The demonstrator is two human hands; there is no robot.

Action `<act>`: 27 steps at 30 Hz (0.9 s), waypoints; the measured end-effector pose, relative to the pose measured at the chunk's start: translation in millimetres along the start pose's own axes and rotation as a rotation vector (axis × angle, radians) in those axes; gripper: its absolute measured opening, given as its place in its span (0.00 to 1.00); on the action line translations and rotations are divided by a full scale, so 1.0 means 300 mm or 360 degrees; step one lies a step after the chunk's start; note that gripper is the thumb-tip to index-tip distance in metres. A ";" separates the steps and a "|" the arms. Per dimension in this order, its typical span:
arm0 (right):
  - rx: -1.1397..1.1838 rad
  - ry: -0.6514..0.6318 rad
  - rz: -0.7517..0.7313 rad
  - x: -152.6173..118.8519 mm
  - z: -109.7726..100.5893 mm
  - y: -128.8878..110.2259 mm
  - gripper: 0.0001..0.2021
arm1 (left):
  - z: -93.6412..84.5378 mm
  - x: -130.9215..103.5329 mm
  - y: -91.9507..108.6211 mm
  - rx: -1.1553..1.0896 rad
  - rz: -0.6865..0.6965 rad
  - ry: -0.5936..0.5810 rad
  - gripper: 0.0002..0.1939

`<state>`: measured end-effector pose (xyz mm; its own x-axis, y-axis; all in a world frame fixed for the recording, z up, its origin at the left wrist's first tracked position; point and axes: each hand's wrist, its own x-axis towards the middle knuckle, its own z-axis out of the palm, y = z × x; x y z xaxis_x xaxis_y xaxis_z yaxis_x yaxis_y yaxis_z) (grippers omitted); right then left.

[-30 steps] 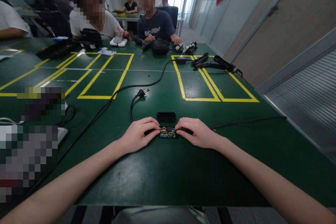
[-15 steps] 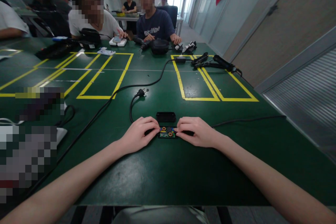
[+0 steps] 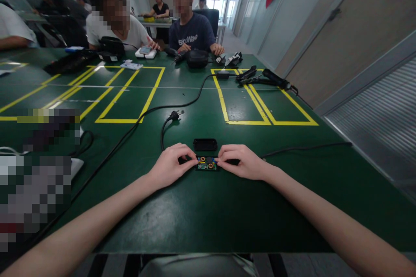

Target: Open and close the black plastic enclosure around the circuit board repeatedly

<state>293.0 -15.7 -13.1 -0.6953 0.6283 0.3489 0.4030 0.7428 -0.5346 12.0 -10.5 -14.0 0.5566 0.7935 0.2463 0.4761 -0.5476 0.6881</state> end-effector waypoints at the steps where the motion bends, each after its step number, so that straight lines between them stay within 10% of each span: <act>1: 0.0107 0.0028 0.0053 0.001 0.004 0.001 0.16 | 0.000 -0.001 -0.002 0.0037 0.0059 -0.0002 0.07; 9: 0.0199 0.0182 0.0398 -0.002 0.019 0.005 0.09 | -0.011 0.005 -0.012 0.0055 0.0106 0.0014 0.05; 16: -0.0192 0.0105 0.0445 -0.018 0.027 0.034 0.32 | -0.012 0.002 -0.024 0.0350 0.0049 0.0047 0.22; 27: -0.0042 0.0164 0.0184 -0.006 0.029 0.019 0.09 | -0.004 -0.006 -0.030 0.0137 0.0230 0.0004 0.11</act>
<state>291.5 -14.6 -23.4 -0.5793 0.7294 0.3638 0.4934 0.6691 -0.5558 6.0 -6.7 -19.6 0.6217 0.7056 0.3402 0.4479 -0.6765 0.5846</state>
